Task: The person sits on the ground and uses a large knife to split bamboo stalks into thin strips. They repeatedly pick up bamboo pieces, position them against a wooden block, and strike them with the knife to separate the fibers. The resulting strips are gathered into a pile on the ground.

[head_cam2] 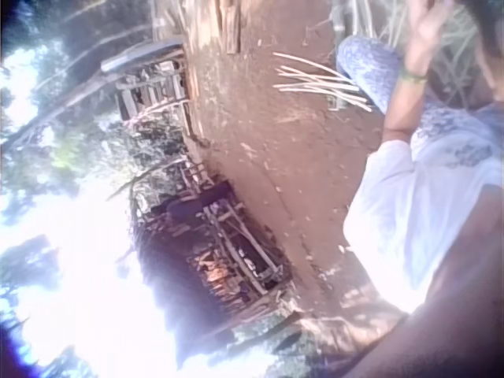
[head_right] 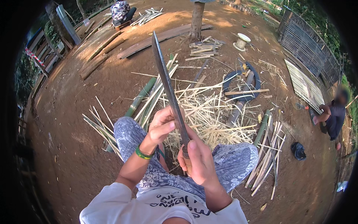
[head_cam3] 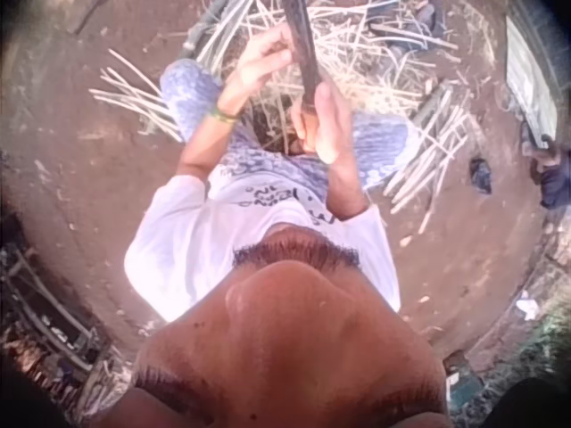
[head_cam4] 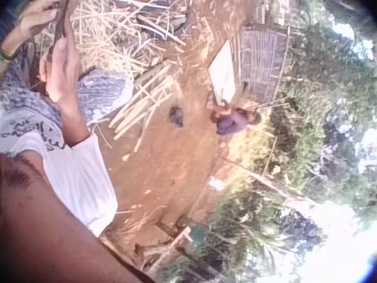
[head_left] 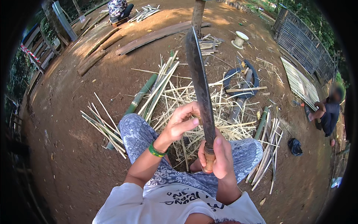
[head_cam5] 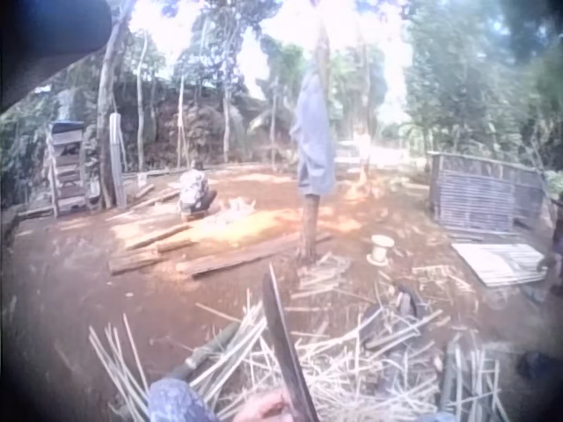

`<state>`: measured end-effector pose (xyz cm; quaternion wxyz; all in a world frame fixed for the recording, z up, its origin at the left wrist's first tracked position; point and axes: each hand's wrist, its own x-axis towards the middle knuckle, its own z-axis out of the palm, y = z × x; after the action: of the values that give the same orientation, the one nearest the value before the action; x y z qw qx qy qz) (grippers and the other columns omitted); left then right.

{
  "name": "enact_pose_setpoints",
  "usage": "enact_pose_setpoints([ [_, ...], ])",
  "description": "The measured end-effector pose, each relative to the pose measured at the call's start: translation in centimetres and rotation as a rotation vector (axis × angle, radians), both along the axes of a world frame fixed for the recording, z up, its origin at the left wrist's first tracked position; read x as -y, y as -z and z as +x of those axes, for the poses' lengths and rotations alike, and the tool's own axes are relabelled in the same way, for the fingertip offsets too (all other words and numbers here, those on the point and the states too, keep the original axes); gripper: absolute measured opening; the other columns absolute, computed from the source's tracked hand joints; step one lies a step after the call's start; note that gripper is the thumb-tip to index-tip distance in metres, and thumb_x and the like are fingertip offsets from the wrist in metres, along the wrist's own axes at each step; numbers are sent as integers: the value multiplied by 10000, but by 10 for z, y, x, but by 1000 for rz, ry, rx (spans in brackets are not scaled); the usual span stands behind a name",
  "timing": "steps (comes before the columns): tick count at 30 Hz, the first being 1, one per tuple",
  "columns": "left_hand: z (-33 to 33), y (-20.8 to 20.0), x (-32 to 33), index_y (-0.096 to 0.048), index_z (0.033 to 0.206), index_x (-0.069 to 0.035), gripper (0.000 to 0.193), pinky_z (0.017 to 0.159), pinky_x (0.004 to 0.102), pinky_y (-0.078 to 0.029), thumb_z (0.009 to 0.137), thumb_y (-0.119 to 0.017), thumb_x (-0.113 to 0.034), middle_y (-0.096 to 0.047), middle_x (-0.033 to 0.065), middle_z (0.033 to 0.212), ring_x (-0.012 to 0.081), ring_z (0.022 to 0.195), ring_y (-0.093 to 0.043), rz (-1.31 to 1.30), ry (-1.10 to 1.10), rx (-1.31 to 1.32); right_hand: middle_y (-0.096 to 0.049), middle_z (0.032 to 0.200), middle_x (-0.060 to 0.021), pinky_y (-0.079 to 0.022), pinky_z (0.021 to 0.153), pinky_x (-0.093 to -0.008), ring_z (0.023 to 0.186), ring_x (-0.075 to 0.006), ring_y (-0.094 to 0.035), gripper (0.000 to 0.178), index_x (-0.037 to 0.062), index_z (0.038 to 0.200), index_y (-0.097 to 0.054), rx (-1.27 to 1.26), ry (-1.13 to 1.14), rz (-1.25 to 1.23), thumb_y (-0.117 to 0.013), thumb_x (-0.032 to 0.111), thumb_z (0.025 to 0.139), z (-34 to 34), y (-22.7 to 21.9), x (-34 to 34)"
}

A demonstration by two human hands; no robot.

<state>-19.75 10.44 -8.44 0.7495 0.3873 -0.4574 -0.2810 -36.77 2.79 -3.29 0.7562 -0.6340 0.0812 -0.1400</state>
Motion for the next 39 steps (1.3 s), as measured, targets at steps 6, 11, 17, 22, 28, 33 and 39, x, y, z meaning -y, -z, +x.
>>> enact_pose_setpoints([
  [6, -4, -1, -1, -574, 914, -12, 100, 763, 293, -452, 891, -599, -106, -618, 56, 896, 137, 839, -574, 26, 29, -5, -515, 573, -31, -308, 404, -202, 429, -52, -415, 668, -32, 1483, -347, 14, 1, 62, -324, 482, 1058, -7, 5, 0],
  [11, -3, 4, 2, -595, 941, -1, 105, 803, 306, -472, 902, -620, -96, -636, 64, 915, 143, 878, -600, -27, 76, 7, -512, 572, -36, -292, 394, -197, 422, -51, -409, 672, -55, 1469, -353, 41, 16, 35, -308, 479, 1064, -9, 13, 1],
  [17, -2, 4, 2, -606, 965, 4, 122, 824, 305, -476, 923, -638, -106, -637, 55, 929, 129, 896, -603, 18, 61, 43, -516, 560, -31, -286, 386, -198, 408, -46, -399, 675, -78, 1452, -359, 8, 16, 26, -287, 473, 1068, -12, 6, 4],
  [22, 0, 7, 3, -608, 967, 8, 144, 823, 305, -478, 928, -647, -125, -635, 52, 925, 129, 894, -605, 6, 64, 65, -517, 552, -31, -289, 384, -199, 401, -43, -397, 680, -79, 1451, -359, 7, 24, -11, -279, 476, 1067, -12, 9, 4],
  [28, -1, 9, 2, -610, 963, 10, 149, 808, 302, -487, 922, -647, -128, -641, 58, 923, 134, 891, -613, 2, 90, 17, -521, 558, -32, -295, 381, -195, 396, -45, -402, 695, -64, 1450, -368, -19, 17, -19, -272, 504, 1061, -13, 6, 2],
  [33, 1, 14, 3, -614, 966, 10, 141, 810, 298, -486, 919, -639, -120, -644, 56, 931, 131, 893, -614, -3, 92, 21, -522, 558, -32, -292, 377, -193, 394, -45, -404, 713, -64, 1444, -374, -39, 25, 11, -283, 527, 1054, -13, 7, 0],
  [39, -3, 8, 3, -613, 963, 5, 129, 801, 291, -478, 918, -636, -113, -634, 45, 927, 122, 883, -605, 3, 76, 7, -527, 570, -36, -298, 397, -200, 415, -50, -422, 719, -78, 1453, -355, 2, 4, -14, -297, 517, 1054, -13, 8, 2],
])
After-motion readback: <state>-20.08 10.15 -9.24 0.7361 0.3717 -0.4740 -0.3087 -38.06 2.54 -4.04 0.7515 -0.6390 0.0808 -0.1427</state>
